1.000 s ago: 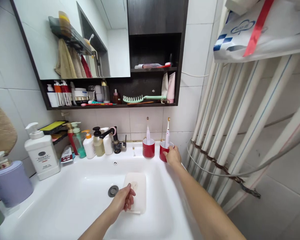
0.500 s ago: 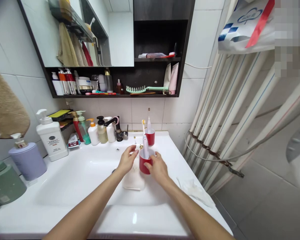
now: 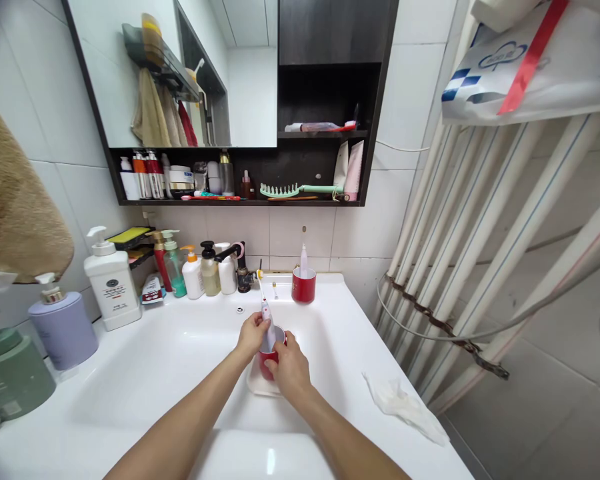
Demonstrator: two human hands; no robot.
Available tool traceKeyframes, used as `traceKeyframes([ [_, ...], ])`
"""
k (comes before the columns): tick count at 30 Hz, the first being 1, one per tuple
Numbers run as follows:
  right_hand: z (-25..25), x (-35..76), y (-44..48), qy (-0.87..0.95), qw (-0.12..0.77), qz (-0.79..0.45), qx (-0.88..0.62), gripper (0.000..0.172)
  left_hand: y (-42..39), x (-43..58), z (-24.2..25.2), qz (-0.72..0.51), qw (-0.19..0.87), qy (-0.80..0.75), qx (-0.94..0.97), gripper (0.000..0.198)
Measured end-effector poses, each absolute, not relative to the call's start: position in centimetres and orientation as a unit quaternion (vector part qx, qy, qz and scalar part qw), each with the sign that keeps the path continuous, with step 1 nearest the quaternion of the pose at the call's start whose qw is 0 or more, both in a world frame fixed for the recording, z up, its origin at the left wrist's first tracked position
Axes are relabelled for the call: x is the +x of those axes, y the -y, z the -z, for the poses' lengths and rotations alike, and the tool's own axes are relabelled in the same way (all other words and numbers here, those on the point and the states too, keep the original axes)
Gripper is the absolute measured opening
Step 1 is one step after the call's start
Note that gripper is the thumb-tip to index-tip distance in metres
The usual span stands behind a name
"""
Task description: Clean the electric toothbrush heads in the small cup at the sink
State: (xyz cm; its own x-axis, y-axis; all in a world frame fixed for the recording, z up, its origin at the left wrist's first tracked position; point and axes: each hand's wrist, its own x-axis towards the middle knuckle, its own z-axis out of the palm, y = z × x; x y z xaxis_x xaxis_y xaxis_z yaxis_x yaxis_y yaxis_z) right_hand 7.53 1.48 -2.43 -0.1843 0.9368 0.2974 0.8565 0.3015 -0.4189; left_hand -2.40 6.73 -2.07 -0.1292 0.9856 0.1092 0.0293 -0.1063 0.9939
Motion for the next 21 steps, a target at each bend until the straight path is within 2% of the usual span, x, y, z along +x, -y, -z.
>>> traceKeyframes([
  [6,3.2,7.9,-2.3,0.754,0.257,-0.081,-0.598,0.011,-5.9,-3.1,-2.3,-0.673,0.449,-0.409,0.423,0.019],
  [9,2.9,8.2,-2.3,0.758,0.274,-0.100,-0.584,0.020,-4.5,-3.7,-3.8,-0.700,0.489,-0.354,0.381,0.021],
  [11,1.9,8.5,-2.2,0.753,0.325,-0.111,-0.562,0.025,-3.1,-3.8,-3.9,-0.694,0.530,-0.325,0.362,0.022],
  [13,0.4,8.7,-2.1,0.729,0.412,-0.138,-0.528,0.023,-1.7,-3.5,-3.3,-0.672,0.577,-0.304,0.351,0.024],
  [16,-2.1,8.6,-2.3,0.672,0.513,-0.286,-0.452,0.025,-0.1,-2.5,-2.0,-0.627,0.640,-0.282,0.343,0.025],
  [19,-3.7,8.1,-2.7,0.608,0.527,-0.457,-0.380,0.030,0.7,-1.6,-0.9,-0.590,0.681,-0.267,0.341,0.025],
  [21,-3.9,7.9,-3.0,0.562,0.529,-0.523,-0.362,0.029,0.9,-1.3,-0.4,-0.567,0.703,-0.259,0.342,0.024],
])
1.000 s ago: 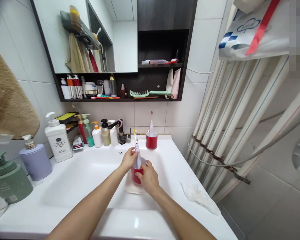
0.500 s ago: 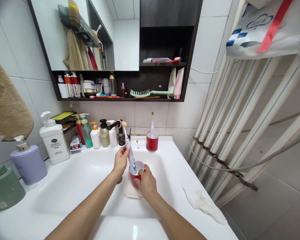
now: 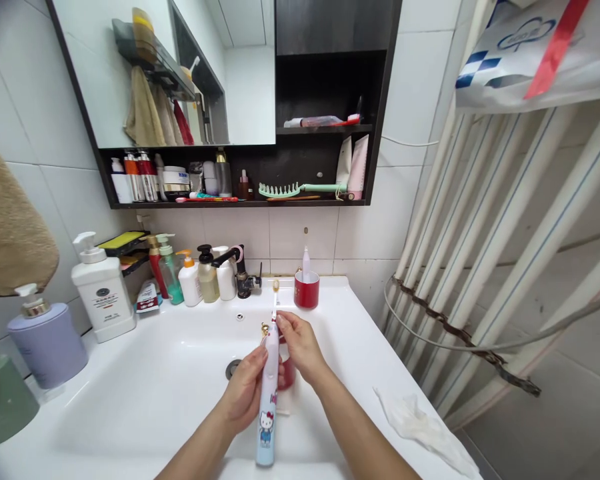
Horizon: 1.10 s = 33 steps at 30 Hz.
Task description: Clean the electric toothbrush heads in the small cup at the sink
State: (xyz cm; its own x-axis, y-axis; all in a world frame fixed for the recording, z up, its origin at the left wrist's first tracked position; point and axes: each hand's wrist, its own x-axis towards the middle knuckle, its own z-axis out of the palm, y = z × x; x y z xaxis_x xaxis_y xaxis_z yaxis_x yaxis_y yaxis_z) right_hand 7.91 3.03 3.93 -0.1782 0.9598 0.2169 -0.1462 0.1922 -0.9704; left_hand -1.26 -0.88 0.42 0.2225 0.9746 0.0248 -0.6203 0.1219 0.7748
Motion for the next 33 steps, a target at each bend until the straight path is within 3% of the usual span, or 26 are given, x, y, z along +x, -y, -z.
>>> traceKeyframes([
  [3,-3.5,8.0,-3.4,0.496,0.542,-0.580,-0.352,0.024,0.8,-1.1,0.1,-0.534,0.731,-0.257,0.336,0.023],
  [7,-3.2,8.4,-3.4,0.452,0.556,-0.616,-0.328,0.022,0.7,-0.6,0.6,-0.461,0.769,-0.294,0.332,0.038],
  [13,-3.5,8.7,-3.2,0.453,0.578,-0.580,-0.352,0.023,1.0,0.0,0.6,-0.485,0.698,-0.360,0.386,0.045],
  [18,-3.3,8.6,-3.1,0.440,0.570,-0.601,-0.347,0.025,1.1,-0.4,0.7,-0.423,0.768,-0.333,0.346,0.048],
  [25,-2.9,8.4,-3.2,0.401,0.591,-0.600,-0.361,0.023,1.0,-0.7,0.5,-0.390,0.774,-0.353,0.353,0.049],
  [30,-3.7,9.2,-5.8,0.443,0.615,-0.476,-0.446,0.021,1.0,-1.1,0.3,-0.353,0.801,-0.333,0.350,0.046],
  [33,-3.8,9.1,-8.6,0.535,0.541,-0.399,-0.512,0.021,0.7,-1.3,0.2,-0.355,0.808,-0.320,0.345,0.047],
])
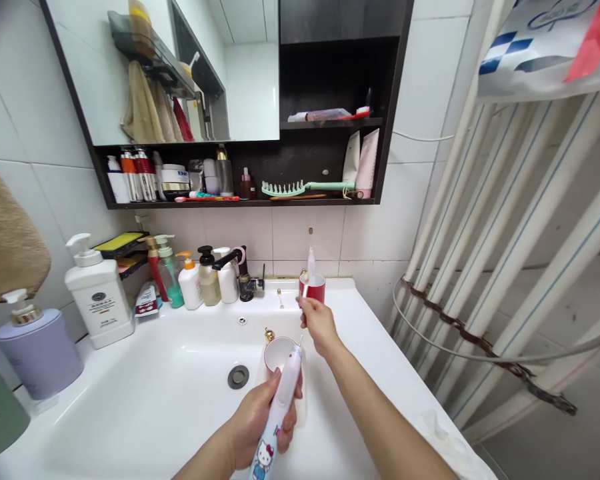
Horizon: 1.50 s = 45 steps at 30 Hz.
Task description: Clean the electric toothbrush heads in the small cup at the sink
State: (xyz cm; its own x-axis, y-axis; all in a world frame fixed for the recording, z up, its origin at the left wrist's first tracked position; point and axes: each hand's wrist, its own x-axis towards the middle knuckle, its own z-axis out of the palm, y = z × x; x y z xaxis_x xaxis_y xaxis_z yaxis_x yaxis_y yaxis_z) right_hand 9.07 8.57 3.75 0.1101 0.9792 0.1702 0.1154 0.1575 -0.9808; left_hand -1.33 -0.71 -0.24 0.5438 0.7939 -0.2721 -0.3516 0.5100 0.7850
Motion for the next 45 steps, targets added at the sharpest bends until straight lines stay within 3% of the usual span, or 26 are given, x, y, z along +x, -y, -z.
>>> traceKeyframes([
  [7,-1.5,5.1,-15.3,0.621,0.380,-0.300,-0.616,0.011,-1.0,-2.0,-0.4,-0.507,0.778,-0.315,0.195,0.036],
  [13,0.2,3.1,-19.4,0.663,0.257,-0.217,-0.669,0.023,-1.4,-1.0,0.1,-0.464,0.809,-0.325,0.155,0.041],
  [23,-0.4,3.7,-21.1,0.661,0.218,-0.163,-0.699,0.016,-1.2,0.0,0.3,-0.447,0.805,-0.343,0.189,0.046],
  [29,-2.6,4.8,-17.9,0.652,0.282,-0.227,-0.666,0.012,-1.4,-0.4,0.2,-0.440,0.826,-0.321,0.148,0.048],
  [33,-4.5,7.6,-12.0,0.640,0.357,-0.298,-0.612,0.020,-0.7,-0.5,0.2,-0.432,0.828,-0.300,0.194,0.046],
  [38,-4.9,10.6,-5.5,0.454,0.524,-0.598,-0.402,0.012,0.8,0.0,0.2,-0.404,0.811,-0.299,0.300,0.045],
  [45,-4.1,10.2,-3.8,0.387,0.543,-0.662,-0.342,0.012,1.1,0.4,1.4,-0.391,0.801,-0.296,0.344,0.044],
])
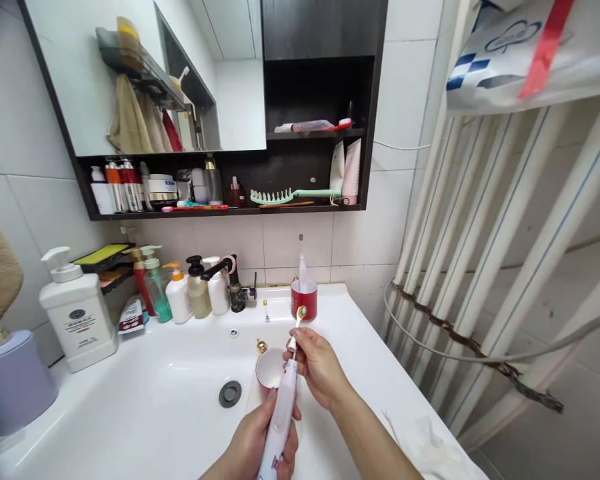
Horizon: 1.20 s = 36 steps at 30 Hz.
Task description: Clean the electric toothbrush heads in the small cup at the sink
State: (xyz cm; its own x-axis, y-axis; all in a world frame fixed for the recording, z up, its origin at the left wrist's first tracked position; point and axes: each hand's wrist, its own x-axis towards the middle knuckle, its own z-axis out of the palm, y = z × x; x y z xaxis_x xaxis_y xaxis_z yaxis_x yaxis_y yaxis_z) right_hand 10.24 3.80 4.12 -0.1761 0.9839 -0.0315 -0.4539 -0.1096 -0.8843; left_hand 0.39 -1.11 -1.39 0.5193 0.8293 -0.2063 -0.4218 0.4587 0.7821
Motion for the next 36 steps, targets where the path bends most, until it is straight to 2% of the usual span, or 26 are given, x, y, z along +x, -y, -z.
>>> traceKeyframes([
  [6,-4.28,10.58,-3.71,0.369,0.573,-0.649,-0.338,0.014,0.67,0.40,1.81,-0.376,0.812,-0.278,0.350,0.044],
  [19,-4.15,10.47,-3.74,0.388,0.560,-0.643,-0.349,0.018,0.89,0.25,1.55,-0.386,0.815,-0.275,0.331,0.041],
  [36,-3.97,9.87,-3.19,0.490,0.501,-0.604,-0.380,0.024,0.82,-0.30,1.16,-0.378,0.825,-0.267,0.324,0.044],
])
